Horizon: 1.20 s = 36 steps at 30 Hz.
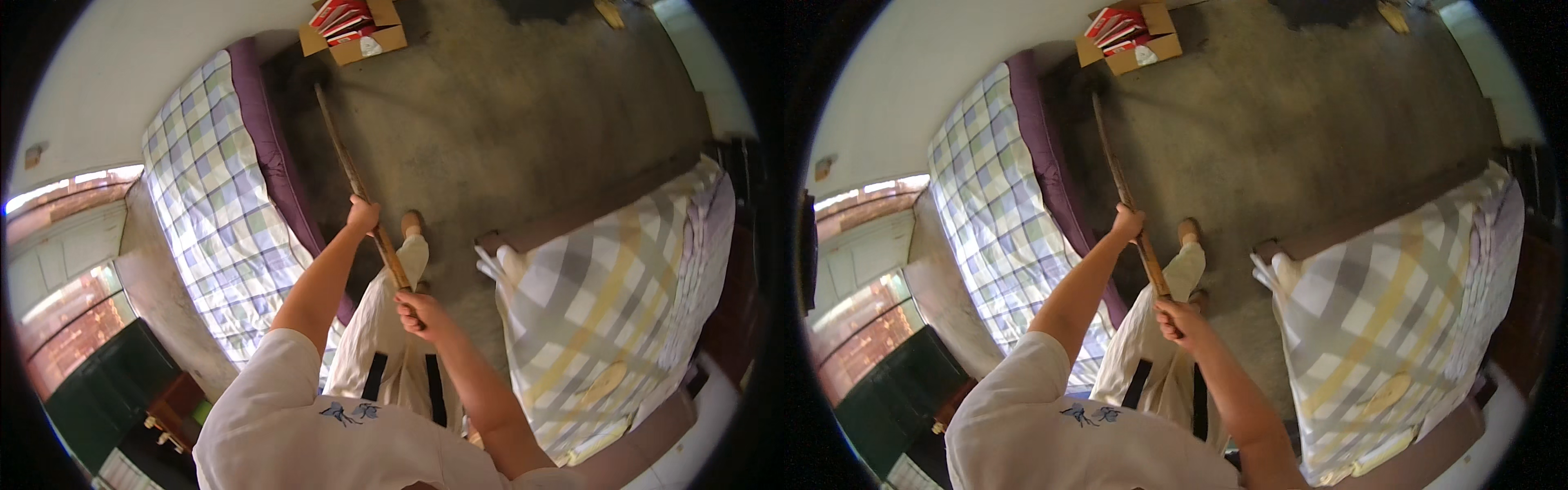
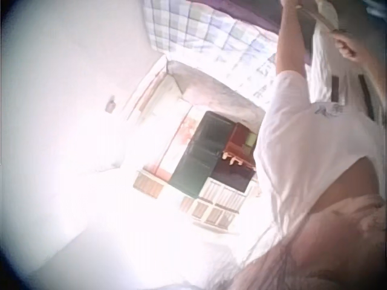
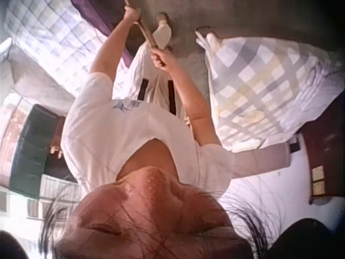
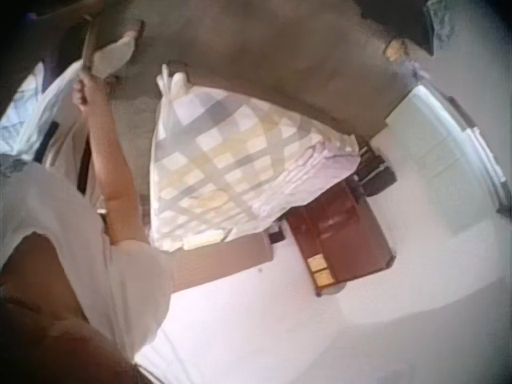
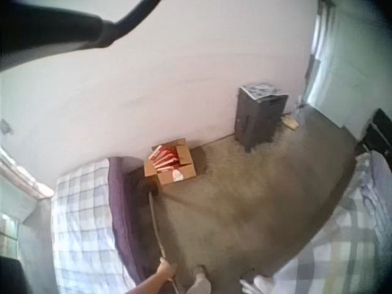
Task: The person mops the concrete floor of a bedroom using a traditional string mop. They move around furniture, including a bed and a suitcase, and briefly pick up a pair of slippers and a box to clean underneath them before placing them back.
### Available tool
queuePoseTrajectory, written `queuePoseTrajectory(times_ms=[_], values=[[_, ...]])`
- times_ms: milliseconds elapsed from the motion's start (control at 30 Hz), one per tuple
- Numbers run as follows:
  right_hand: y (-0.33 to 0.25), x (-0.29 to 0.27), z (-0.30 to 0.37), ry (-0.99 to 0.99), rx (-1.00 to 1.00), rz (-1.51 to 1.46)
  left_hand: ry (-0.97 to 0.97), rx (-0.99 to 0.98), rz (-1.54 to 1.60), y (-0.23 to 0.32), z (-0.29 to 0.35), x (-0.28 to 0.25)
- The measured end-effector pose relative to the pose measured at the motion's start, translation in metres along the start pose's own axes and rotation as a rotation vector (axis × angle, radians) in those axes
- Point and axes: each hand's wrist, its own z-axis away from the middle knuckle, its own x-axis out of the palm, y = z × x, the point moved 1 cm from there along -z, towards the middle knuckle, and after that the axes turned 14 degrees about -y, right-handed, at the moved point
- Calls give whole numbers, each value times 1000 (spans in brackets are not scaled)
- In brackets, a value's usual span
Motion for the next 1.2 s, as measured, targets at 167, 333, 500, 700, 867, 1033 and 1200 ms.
queuePoseTrajectory(times_ms=[167,333,500,700,867,1033,1200], values=[[-16,14,99,145,55,177,-140,58,182,14,56,62],[-102,37,72,226,125,298,-31,50,234,66,3,31],[-224,48,6,212,210,348,68,67,210,147,-68,-31],[-380,114,-75,171,324,481,102,-61,270,236,-164,-130],[-458,95,-76,46,481,461,16,32,383,283,-152,-129],[-577,16,-157,270,225,1084,-77,-35,640,330,-168,-103],[-730,7,-322,501,42,1806,72,38,687,379,-218,-61]])
